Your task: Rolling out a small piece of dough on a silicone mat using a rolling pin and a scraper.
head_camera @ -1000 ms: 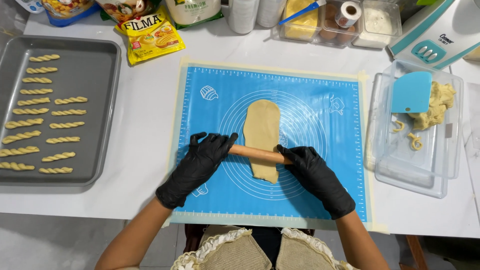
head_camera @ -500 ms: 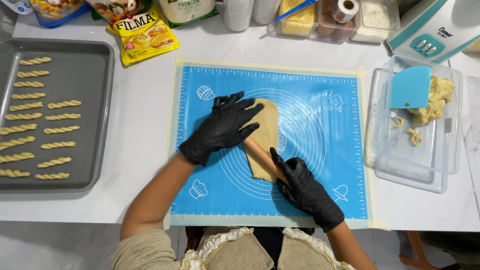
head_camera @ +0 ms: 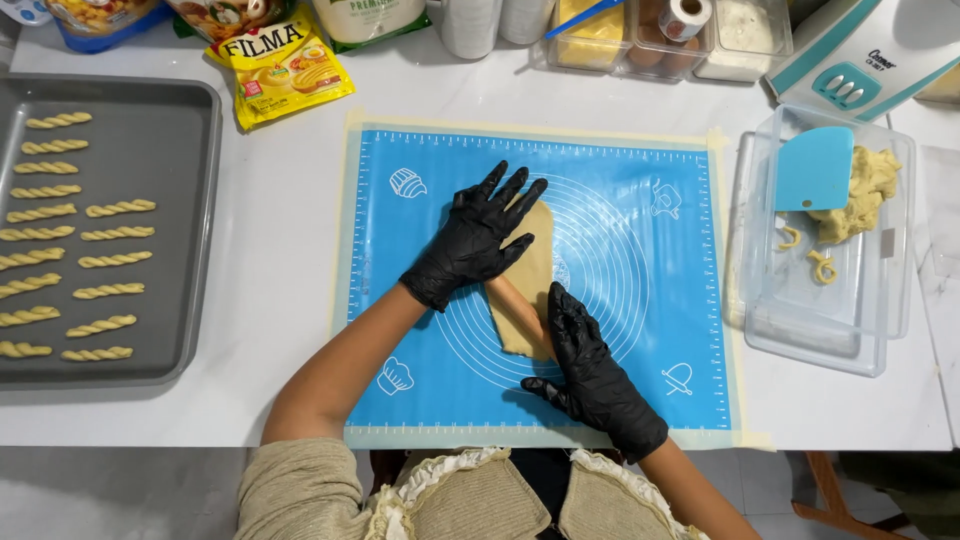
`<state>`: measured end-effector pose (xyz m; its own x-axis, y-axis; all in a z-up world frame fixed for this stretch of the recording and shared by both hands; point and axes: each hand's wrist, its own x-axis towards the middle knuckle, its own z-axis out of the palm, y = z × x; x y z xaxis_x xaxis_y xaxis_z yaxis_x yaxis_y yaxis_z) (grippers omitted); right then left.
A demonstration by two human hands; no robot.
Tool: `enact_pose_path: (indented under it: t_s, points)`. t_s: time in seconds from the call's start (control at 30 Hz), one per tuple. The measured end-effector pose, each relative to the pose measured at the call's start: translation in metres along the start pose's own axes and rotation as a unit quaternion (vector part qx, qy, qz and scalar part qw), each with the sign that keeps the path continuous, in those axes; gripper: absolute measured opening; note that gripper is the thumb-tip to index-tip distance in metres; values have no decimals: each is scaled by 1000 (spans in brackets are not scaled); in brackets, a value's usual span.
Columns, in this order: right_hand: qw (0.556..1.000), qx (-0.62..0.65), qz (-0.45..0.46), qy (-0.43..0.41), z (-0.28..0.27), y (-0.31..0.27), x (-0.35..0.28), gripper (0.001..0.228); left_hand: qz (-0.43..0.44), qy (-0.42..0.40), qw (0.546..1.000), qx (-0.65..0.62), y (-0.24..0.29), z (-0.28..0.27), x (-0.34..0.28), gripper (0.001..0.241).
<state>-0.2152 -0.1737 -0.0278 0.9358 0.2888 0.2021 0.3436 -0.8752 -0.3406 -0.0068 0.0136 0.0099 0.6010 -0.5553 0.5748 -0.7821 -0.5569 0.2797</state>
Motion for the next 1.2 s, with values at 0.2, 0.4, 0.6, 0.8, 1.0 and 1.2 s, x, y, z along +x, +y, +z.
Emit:
enact_pose_path:
  t_s: [0.2, 0.4, 0.6, 0.8, 1.0, 1.2]
  points:
    - [997, -55, -42, -24, -15, -9, 11, 127, -53, 30, 998, -29, 18, -25, -8, 58]
    - [986, -147, -45, -69, -53, -56, 24, 104, -153, 67, 983, -72, 27, -29, -28, 59]
    - [992, -4, 67, -103, -33, -55, 15, 78, -156, 66, 984, -45, 24, -36, -54, 58]
    - [967, -169, -181, -60, -24, -29, 5, 90, -79, 28, 995, 62, 6, -35, -89, 77]
    - [958, -161, -225, -78, -23, -29, -6, 79, -61, -61, 995, 48, 25, -86, -112, 67]
    - [973, 95, -196, -70, -56, -59, -3, 61, -76, -141, 986, 53, 29, -86, -142, 67]
